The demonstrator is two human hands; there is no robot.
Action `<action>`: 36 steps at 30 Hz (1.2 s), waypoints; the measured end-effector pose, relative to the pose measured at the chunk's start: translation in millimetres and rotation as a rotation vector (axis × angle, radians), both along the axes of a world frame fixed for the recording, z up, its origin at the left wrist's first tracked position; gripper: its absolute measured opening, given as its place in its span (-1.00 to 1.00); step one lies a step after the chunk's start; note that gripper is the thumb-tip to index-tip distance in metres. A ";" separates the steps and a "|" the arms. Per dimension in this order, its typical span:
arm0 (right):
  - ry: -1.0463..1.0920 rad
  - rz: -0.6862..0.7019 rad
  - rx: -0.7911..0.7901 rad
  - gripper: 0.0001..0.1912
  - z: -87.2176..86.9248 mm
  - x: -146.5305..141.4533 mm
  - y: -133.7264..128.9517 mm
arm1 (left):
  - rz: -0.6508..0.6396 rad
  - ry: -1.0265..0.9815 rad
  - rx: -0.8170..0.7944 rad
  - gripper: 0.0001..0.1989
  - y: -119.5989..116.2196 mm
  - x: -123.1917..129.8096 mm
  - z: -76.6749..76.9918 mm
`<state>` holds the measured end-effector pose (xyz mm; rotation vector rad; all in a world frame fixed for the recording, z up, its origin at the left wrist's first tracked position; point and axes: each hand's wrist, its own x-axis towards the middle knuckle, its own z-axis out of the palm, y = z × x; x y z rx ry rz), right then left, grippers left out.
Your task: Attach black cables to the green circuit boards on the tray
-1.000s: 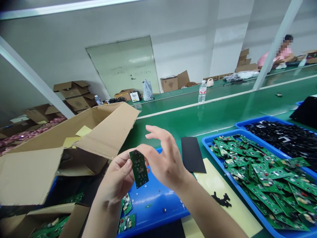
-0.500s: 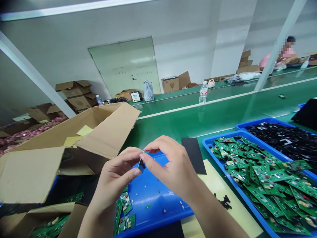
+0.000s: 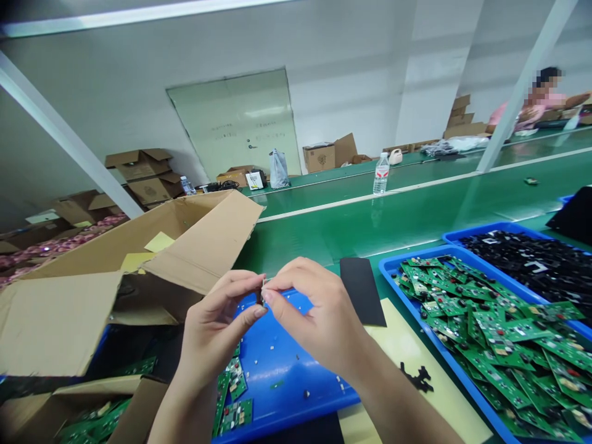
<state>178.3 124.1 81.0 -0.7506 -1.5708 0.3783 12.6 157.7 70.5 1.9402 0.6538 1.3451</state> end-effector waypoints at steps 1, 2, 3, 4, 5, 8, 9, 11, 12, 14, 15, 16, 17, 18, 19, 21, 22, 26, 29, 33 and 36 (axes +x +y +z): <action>-0.005 -0.008 0.009 -0.89 -0.5 -0.5 0.7 | 0.015 0.001 0.018 -0.66 -0.3 0.0 0.2; -0.012 -0.017 0.021 -0.88 -1.0 -0.7 1.4 | 0.026 0.001 0.034 -0.66 -0.5 -0.1 0.3; -0.022 -0.024 0.035 -0.88 -1.5 -0.5 2.1 | 0.031 0.001 0.044 -0.66 -0.5 0.0 0.2; -0.035 -0.027 0.048 -0.88 -2.1 0.2 2.8 | 0.033 0.000 0.050 -0.66 -0.3 0.2 -0.1; -0.049 -0.027 0.058 -0.87 -2.6 1.6 3.3 | 0.034 0.000 0.055 -0.66 0.2 0.5 -0.7; -0.101 0.036 0.024 -0.85 -3.1 9.0 3.6 | 0.054 -0.003 0.084 -0.67 2.4 1.6 -3.6; -0.116 0.085 -0.022 -0.83 -2.8 12.1 3.2 | 0.072 -0.008 0.100 -0.67 3.3 1.8 -4.7; -0.107 0.186 -0.147 -0.79 -1.6 17.8 2.4 | 0.109 -0.023 0.143 -0.66 4.8 1.8 -6.3; -0.072 0.217 -0.213 -0.80 -0.8 19.9 2.1 | 0.124 -0.034 0.168 -0.66 5.3 1.6 -6.6; 0.039 0.231 -0.323 -0.90 0.8 21.3 2.5 | 0.136 -0.046 0.223 -0.63 5.6 0.9 -6.2; 0.087 0.233 -0.372 -0.92 1.4 20.8 3.0 | 0.137 -0.044 0.251 -0.62 5.5 0.7 -5.6; 0.118 0.242 -0.420 -0.88 1.9 19.5 3.7 | 0.137 -0.035 0.280 -0.60 5.3 0.5 -4.8; 0.132 0.264 -0.464 -0.84 2.2 17.7 4.5 | 0.135 -0.024 0.309 -0.59 5.0 0.4 -3.9; 0.134 0.292 -0.504 -0.83 2.4 15.7 5.1 | 0.134 -0.010 0.337 -0.58 4.8 0.4 -3.0; 0.131 0.320 -0.538 -0.83 2.6 13.6 5.7 | 0.134 0.005 0.363 -0.58 4.6 0.5 -2.2; 0.134 0.349 -0.583 -0.84 2.8 10.1 6.3 | 0.141 0.028 0.407 -0.57 4.7 0.6 -1.0; 0.139 0.354 -0.594 -0.85 2.9 8.8 6.5 | 0.144 0.038 0.421 -0.56 4.8 0.5 -0.7; 0.156 0.360 -0.572 -0.90 2.0 7.1 7.6 | 0.143 0.057 0.440 -0.55 4.7 0.2 0.3; 0.147 0.373 -0.527 -0.91 -0.5 7.3 9.1 | 0.143 0.060 0.418 -0.55 3.8 0.1 1.0; 0.087 0.315 -0.406 -0.91 -3.5 5.0 9.3 | 0.151 0.058 0.353 -0.60 2.9 -0.1 0.5; 0.015 0.178 -0.314 -0.89 -3.2 0.9 7.6 | 0.162 0.043 0.294 -0.61 3.2 0.9 -1.7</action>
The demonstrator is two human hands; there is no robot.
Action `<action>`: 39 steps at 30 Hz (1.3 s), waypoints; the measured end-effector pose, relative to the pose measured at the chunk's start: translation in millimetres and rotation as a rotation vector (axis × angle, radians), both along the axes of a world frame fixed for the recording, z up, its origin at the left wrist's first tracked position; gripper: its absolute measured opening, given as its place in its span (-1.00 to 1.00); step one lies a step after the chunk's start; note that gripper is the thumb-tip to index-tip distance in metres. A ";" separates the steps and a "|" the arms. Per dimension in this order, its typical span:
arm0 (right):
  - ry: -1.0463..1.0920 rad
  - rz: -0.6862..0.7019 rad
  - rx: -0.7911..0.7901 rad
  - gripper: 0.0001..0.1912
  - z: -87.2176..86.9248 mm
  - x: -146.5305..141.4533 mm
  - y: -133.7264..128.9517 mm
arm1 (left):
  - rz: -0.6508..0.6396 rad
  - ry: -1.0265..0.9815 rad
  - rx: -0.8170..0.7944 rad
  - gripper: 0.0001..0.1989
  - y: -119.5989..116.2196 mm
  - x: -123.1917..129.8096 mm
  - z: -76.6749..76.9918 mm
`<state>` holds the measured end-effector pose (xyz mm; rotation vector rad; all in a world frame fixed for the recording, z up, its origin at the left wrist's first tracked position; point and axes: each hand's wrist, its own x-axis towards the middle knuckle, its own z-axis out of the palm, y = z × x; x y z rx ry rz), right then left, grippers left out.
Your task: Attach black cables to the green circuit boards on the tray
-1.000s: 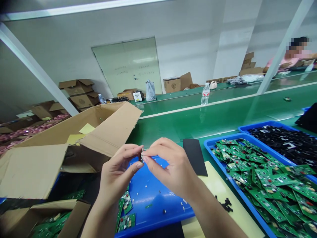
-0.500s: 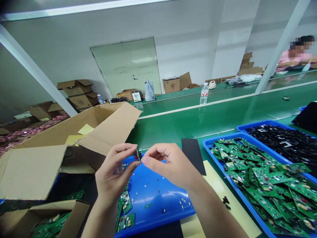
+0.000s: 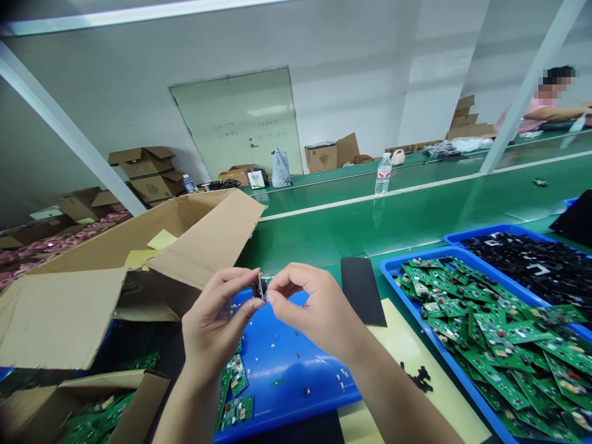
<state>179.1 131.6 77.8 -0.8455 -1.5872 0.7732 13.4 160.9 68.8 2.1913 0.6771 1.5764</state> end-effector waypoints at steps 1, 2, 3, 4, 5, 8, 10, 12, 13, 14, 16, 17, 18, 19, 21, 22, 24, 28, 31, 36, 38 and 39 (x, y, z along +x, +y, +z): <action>-0.028 -0.048 0.034 -0.88 0.2 -1.5 -0.5 | 0.006 -0.014 -0.021 -0.62 0.1 0.9 -0.9; -0.054 -0.095 0.072 -0.87 0.3 -2.9 -0.7 | 0.013 -0.029 -0.047 -0.64 0.3 2.2 -1.7; -0.078 -0.143 0.110 -0.87 0.2 -4.0 -0.7 | 0.015 -0.044 -0.078 -0.65 0.3 3.6 -2.3; -0.099 -0.187 0.149 -0.86 -0.2 -4.9 -0.3 | 0.010 -0.057 -0.113 -0.67 0.2 5.2 -2.6; -0.121 -0.233 0.188 -0.86 -0.8 -5.3 0.3 | -0.002 -0.071 -0.148 -0.68 0.1 6.8 -2.7; -0.205 -0.351 0.271 -0.79 -3.1 -3.8 3.0 | -0.082 -0.138 -0.249 -0.72 -0.9 10.4 -1.0; -0.241 -0.371 0.281 -0.72 -4.4 -0.6 5.0 | -0.143 -0.196 -0.314 -0.75 -1.5 11.5 0.5; -0.228 -0.327 0.281 -0.79 -5.0 3.0 6.6 | -0.208 -0.234 -0.401 -0.77 -1.7 11.7 0.8; -0.211 -0.291 0.299 -0.87 -5.0 4.5 7.3 | -0.237 -0.250 -0.449 -0.76 -1.6 11.6 0.4; -0.198 -0.257 0.332 -0.94 -4.9 5.6 7.8 | -0.260 -0.264 -0.500 -0.75 -1.6 11.6 -0.3; -0.197 -0.218 0.427 -0.85 -4.2 6.2 8.3 | -0.281 -0.288 -0.590 -0.71 -1.9 11.5 -2.1; -0.201 -0.218 0.475 -0.83 -3.8 5.5 8.5 | -0.285 -0.294 -0.628 -0.69 -2.4 11.6 -2.7; -0.201 -0.230 0.516 -0.85 -3.4 4.3 8.5 | -0.290 -0.296 -0.668 -0.68 -3.2 11.9 -3.0; -0.197 -0.250 0.552 -0.87 -3.1 2.6 8.6 | -0.302 -0.295 -0.710 -0.67 -4.2 12.4 -2.9; -0.187 -0.306 0.617 -0.89 -3.0 -1.0 9.2 | -0.332 -0.309 -0.795 -0.65 -6.8 14.2 -1.6; -0.188 -0.334 0.646 -0.88 -3.3 -2.7 9.7 | -0.339 -0.327 -0.839 -0.65 -8.1 15.5 -0.6; -0.200 -0.371 0.686 -0.87 -4.3 -4.8 11.1 | -0.330 -0.390 -0.920 -0.65 -10.5 18.8 1.5; -0.206 -0.405 0.717 -0.86 -6.6 -5.2 13.9 | -0.359 -0.491 -1.056 -0.67 -14.1 25.2 5.9; -0.221 -0.450 0.740 -0.86 -8.1 -4.7 17.2 | -0.354 -0.490 -1.124 -0.64 -15.1 27.5 8.0; -0.232 -0.426 0.688 -0.82 -11.2 -3.1 27.6 | -0.286 -0.570 -1.183 -0.64 -7.6 31.3 3.7; -0.240 -0.401 0.593 -0.83 -12.1 -1.2 30.4 | -0.284 -0.612 -1.203 -0.64 -3.4 34.0 1.4; -0.248 -0.390 0.547 -0.81 -12.2 -0.1 30.7 | -0.289 -0.619 -1.219 -0.64 -2.0 35.4 0.8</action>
